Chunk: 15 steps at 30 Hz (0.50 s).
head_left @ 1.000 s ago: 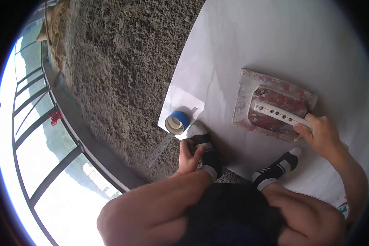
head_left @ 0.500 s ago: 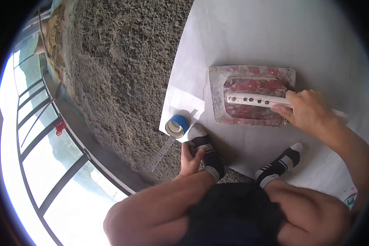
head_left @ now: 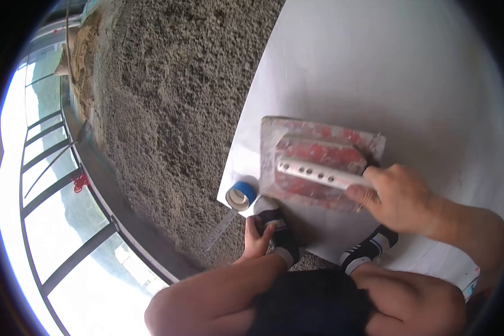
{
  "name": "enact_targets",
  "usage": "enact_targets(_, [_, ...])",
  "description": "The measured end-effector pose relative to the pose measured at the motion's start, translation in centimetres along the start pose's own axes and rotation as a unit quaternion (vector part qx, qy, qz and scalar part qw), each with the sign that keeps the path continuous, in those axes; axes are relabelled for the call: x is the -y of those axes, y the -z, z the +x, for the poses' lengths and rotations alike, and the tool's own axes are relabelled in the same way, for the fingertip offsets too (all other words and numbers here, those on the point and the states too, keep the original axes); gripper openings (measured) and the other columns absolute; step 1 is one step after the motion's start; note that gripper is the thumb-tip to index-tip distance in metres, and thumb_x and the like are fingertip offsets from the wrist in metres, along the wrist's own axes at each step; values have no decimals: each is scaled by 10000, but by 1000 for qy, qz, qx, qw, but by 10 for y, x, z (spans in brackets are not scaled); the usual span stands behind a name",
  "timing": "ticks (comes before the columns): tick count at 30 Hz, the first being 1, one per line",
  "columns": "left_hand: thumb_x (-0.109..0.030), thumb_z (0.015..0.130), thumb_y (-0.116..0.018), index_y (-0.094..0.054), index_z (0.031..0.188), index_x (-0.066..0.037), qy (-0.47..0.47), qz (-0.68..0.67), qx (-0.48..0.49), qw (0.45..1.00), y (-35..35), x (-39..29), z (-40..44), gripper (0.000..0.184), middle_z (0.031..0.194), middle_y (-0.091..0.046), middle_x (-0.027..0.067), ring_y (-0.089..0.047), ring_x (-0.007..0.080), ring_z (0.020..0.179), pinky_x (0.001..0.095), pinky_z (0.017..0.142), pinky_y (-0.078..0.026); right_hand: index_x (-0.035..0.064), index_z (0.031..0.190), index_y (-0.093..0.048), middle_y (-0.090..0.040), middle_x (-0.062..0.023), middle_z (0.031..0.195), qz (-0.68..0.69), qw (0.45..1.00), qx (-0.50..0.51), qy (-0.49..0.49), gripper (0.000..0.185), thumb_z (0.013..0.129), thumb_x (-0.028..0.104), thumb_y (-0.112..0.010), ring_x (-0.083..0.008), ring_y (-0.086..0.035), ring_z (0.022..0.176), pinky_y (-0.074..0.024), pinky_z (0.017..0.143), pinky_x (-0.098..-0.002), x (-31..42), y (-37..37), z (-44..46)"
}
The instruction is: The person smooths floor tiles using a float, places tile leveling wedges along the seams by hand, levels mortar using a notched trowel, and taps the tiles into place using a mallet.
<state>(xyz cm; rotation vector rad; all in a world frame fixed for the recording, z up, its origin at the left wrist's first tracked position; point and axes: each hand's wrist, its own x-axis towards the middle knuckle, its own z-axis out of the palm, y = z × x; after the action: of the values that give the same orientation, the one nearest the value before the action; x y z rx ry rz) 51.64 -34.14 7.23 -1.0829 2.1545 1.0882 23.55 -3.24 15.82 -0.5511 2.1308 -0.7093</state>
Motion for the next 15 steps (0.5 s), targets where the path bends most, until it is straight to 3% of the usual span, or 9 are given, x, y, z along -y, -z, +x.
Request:
enact_targets(2, [-310,835,-767,-505,1136,-31,-53,-87,-8,995,-10,7,17,487,929,-564,78,-540,157,879,318,790,-470,39,654,-554,-617,-174,548,10,995,11,96,589,945,551,-554,-365,-629,484,-528,505,-458,29,20,-21])
enact_targets(3, [-317,837,-765,-501,1140,-30,-81,-71,-4,994,-13,-5,23,494,936,-562,83,-541,166,880,325,794,-471,39,654,-554,-617,-174,548,-7,995,4,96,589,945,551,-554,-365,-629,484,-528,505,-458,33,23,-29])
enact_targets(5, [-332,841,-761,-493,1148,-30,-131,-35,-4,991,-16,-32,25,507,950,-558,94,-543,182,882,338,803,-473,56,637,-513,-618,-161,539,30,965,-29,258,574,952,534,-554,-348,-618,442,-515,457,-447,38,28,-36])
enact_targets(6, [-340,844,-759,-488,1152,-30,-151,-13,-4,988,-12,-41,22,514,957,-557,99,-544,191,883,345,807,-475,56,637,-513,-618,-161,539,22,965,-30,260,574,952,534,-554,-348,-618,442,-515,457,-447,28,25,-33])
enact_targets(8, [-354,848,-755,-480,1160,-29,-184,39,-11,982,-1,-46,13,528,970,-553,110,-546,207,885,359,816,-477,59,652,-561,-631,-151,554,-120,976,-43,177,566,962,531,-535,-338,-650,494,-540,509,-437,-13,1,-17])
enact_targets(10, [-307,815,-779,-474,1093,-19,-16,2,-2,1000,0,1,-2,503,1000,-517,172,-523,273,878,409,800,-455,31,717,-644,-659,-166,608,-158,987,9,28,597,977,545,-489,-353,-684,584,-564,593,-447,-31,-9,17])
enact_targets(11, [-307,815,-779,-474,1093,-19,-29,0,-12,1000,4,-1,0,503,1000,-517,172,-523,273,878,409,800,-455,31,717,-644,-659,-166,608,-164,986,-4,34,597,977,545,-489,-353,-684,584,-564,593,-447,-21,2,33])
enact_targets(14, [-293,819,-781,-468,1079,-18,-53,-7,-27,998,-2,4,-6,491,965,-528,145,-519,270,850,397,786,-455,-18,844,-671,-670,-231,681,-35,996,78,-34,617,980,549,-468,-423,-688,684,-555,646,-509,29,19,40])
enact_targets(15, [-224,843,-759,-454,1096,-22,-54,-89,-8,995,-4,10,-5,445,983,-538,103,-514,174,885,359,782,-464,-2,839,-669,-658,-228,647,-3,999,41,23,589,981,536,-476,-414,-690,670,-554,634,-515,43,24,30])
